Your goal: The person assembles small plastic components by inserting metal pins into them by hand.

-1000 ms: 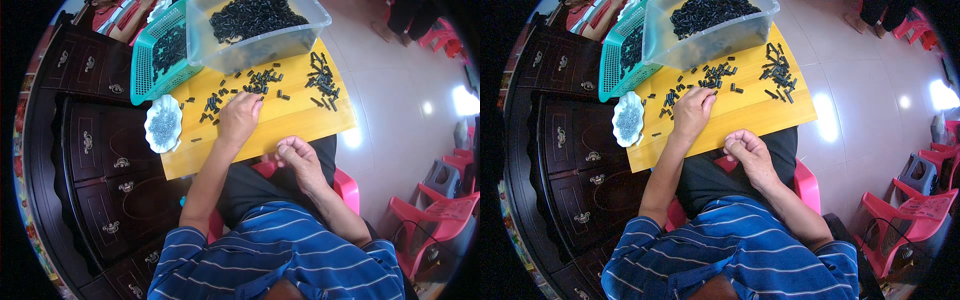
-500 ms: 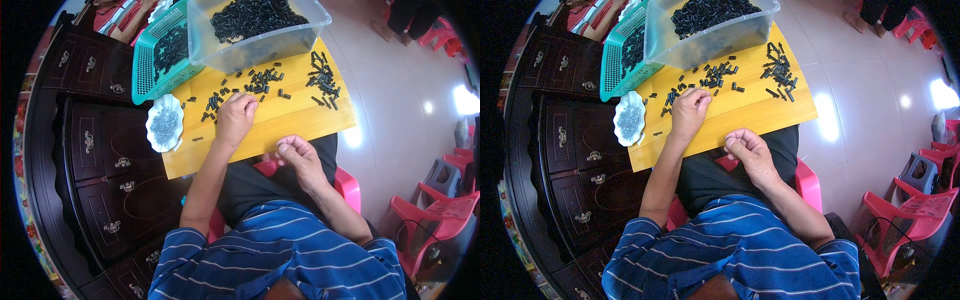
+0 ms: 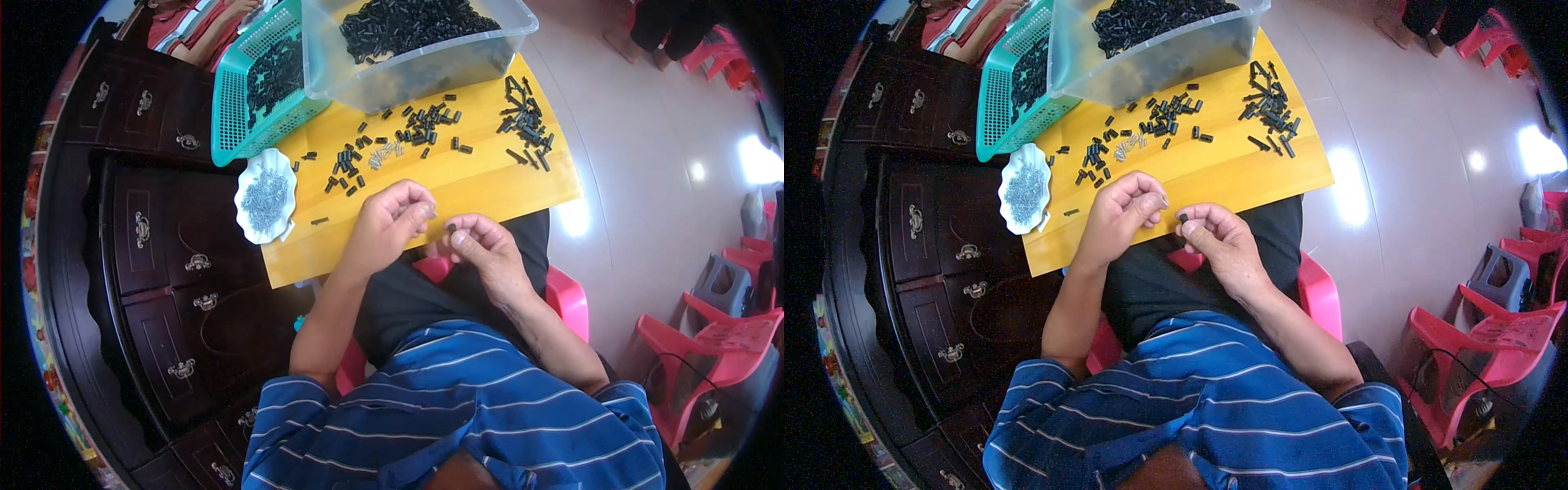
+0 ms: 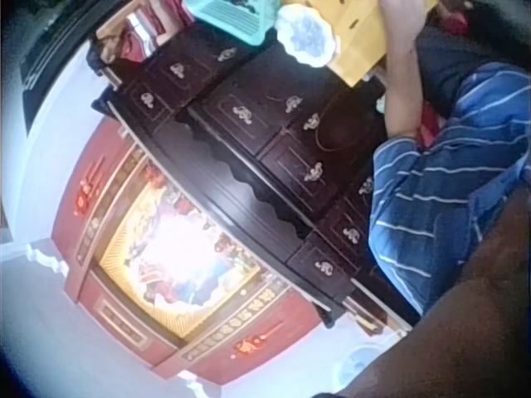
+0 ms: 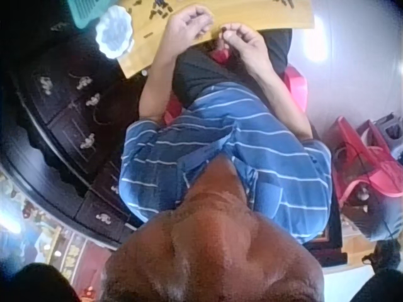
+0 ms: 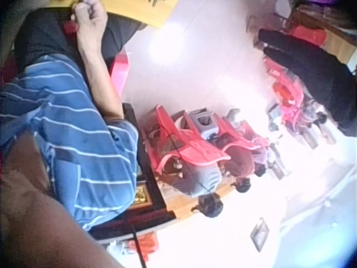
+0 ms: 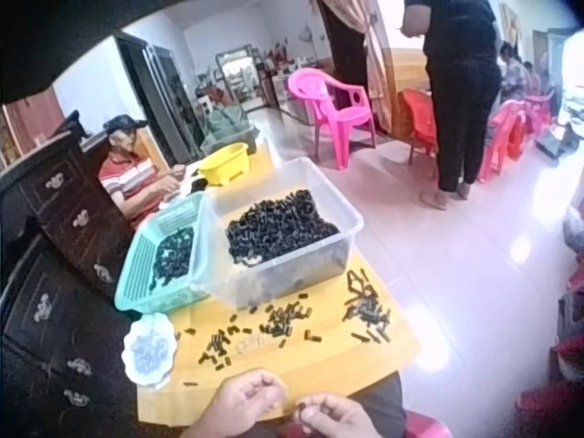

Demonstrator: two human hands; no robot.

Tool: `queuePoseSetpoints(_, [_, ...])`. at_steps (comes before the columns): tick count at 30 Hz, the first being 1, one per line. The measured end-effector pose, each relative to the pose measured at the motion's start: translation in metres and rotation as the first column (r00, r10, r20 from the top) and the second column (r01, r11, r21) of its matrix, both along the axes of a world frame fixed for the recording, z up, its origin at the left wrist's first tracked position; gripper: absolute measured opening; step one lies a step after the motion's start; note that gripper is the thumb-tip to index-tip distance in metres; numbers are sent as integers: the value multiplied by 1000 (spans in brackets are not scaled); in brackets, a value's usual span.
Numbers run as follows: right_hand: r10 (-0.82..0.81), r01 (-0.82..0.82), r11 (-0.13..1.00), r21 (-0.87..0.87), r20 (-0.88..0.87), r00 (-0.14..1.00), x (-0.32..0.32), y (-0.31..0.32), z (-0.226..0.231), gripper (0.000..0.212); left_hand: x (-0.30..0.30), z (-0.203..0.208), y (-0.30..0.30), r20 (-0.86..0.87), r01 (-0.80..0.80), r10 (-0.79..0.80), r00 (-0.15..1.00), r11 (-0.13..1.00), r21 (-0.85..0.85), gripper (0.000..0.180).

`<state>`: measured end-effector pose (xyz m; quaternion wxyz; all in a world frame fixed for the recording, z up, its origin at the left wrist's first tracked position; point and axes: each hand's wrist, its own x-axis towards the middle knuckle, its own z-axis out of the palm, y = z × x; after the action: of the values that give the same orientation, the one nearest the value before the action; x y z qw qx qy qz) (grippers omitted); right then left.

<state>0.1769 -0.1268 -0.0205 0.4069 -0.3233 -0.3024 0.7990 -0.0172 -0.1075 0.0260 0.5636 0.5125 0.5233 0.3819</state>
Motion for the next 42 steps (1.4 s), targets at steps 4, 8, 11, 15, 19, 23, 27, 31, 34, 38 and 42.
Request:
queuePoseSetpoints(4, [-18,18,1000,-8,-43,999,-1,3,0,19,9,1,-5,107,20,-15,994,999,-44,7])
queuePoseSetpoints(8, [-38,35,998,-50,-48,998,2,4,2,21,14,-3,-6,55,20,-22,998,999,36,7])
queuePoseSetpoints(11, [-23,11,991,-134,-91,996,4,4,3,18,17,0,-8,41,2,-5,999,997,71,7])
queuePoseSetpoints(15, [-25,-33,963,-268,-211,977,7,6,-2,15,21,-1,-8,-18,1,2,1000,982,191,6])
queuePoseSetpoints(19, [-60,-78,929,-361,-357,932,8,7,-9,16,26,1,-9,-32,-3,11,999,973,230,4])
queuePoseSetpoints(23, [-115,-108,893,-438,-453,884,8,8,-10,14,31,1,-7,-118,41,-4,993,949,313,5])
queuePoseSetpoints(27, [-108,-130,888,-440,-475,873,9,10,-10,12,35,0,-6,-227,82,3,974,928,363,5])
queuePoseSetpoints(31, [-107,-137,893,-428,-500,860,10,10,-17,12,38,1,-6,-260,88,15,966,921,379,5])
queuePoseSetpoints(34, [-117,-129,893,-432,-498,859,10,10,-17,11,38,2,-6,-270,100,9,963,918,384,5])
queuePoseSetpoints(38, [-115,-109,903,-415,-479,870,10,11,-11,9,32,0,-4,-249,87,1,969,935,345,13])
queuePoseSetpoints(42, [-112,-99,909,-404,-468,876,11,12,-10,9,21,-1,10,-293,-19,120,948,946,325,22])
